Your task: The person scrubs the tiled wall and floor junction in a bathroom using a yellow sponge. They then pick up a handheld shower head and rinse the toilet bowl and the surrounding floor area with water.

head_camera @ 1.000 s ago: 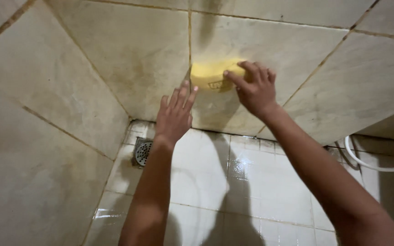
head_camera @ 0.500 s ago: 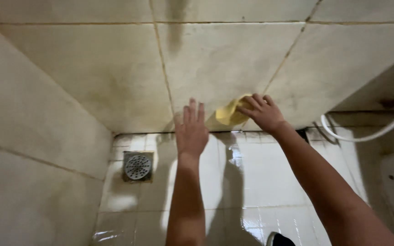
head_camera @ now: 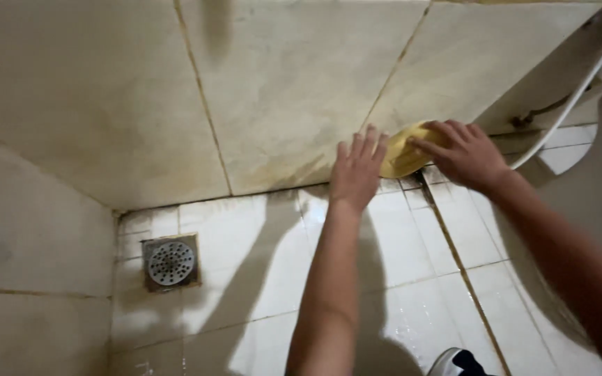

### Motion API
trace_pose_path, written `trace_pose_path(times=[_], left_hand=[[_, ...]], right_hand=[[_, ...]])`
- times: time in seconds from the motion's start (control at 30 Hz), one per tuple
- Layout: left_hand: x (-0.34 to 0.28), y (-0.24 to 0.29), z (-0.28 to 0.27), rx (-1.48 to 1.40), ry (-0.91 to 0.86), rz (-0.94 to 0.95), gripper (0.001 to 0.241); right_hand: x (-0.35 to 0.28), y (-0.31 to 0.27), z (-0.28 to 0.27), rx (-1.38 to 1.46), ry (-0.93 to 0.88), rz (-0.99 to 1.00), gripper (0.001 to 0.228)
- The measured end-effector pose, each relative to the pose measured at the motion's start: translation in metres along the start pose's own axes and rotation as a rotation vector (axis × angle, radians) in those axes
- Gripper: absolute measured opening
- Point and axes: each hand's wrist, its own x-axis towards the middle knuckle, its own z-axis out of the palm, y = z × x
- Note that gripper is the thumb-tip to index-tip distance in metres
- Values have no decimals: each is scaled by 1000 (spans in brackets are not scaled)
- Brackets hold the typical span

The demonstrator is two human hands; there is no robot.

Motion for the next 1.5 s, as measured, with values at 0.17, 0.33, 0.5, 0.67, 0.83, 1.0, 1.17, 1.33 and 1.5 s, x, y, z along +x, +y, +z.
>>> trace_pose_path(times=[0.17, 0.33, 0.5, 0.67, 0.83, 1.0, 1.17, 1.33, 1.5], left_hand=[[11, 0, -4, -7, 106, -75, 66], [25, -2, -10, 32, 163, -81, 74], [38, -1, -43, 35, 172, -53, 87], [45, -9, -37, 112, 276, -99, 89], [33, -8, -43, 100, 147, -166, 93], [23, -10, -22, 160, 137, -107, 90], [17, -30, -8, 127, 50, -148, 88], [19, -30, -13, 193, 55, -113, 87], [14, -33, -6, 239, 74, -120, 86]], right_hand=[[7, 23, 8, 67, 172, 24, 70], [-2, 40, -3, 57, 392, 135, 61], [-13, 53, -13, 129, 542, 166, 57], [14, 85, 20, 235, 743, 391, 63], [36, 82, 44, 568, 978, 483, 79], [47, 52, 57, 727, 939, 537, 64], [41, 30, 93, 727, 796, 553, 52], [29, 38, 82, 678, 705, 462, 46], [38, 69, 5, 664, 965, 506, 54]])
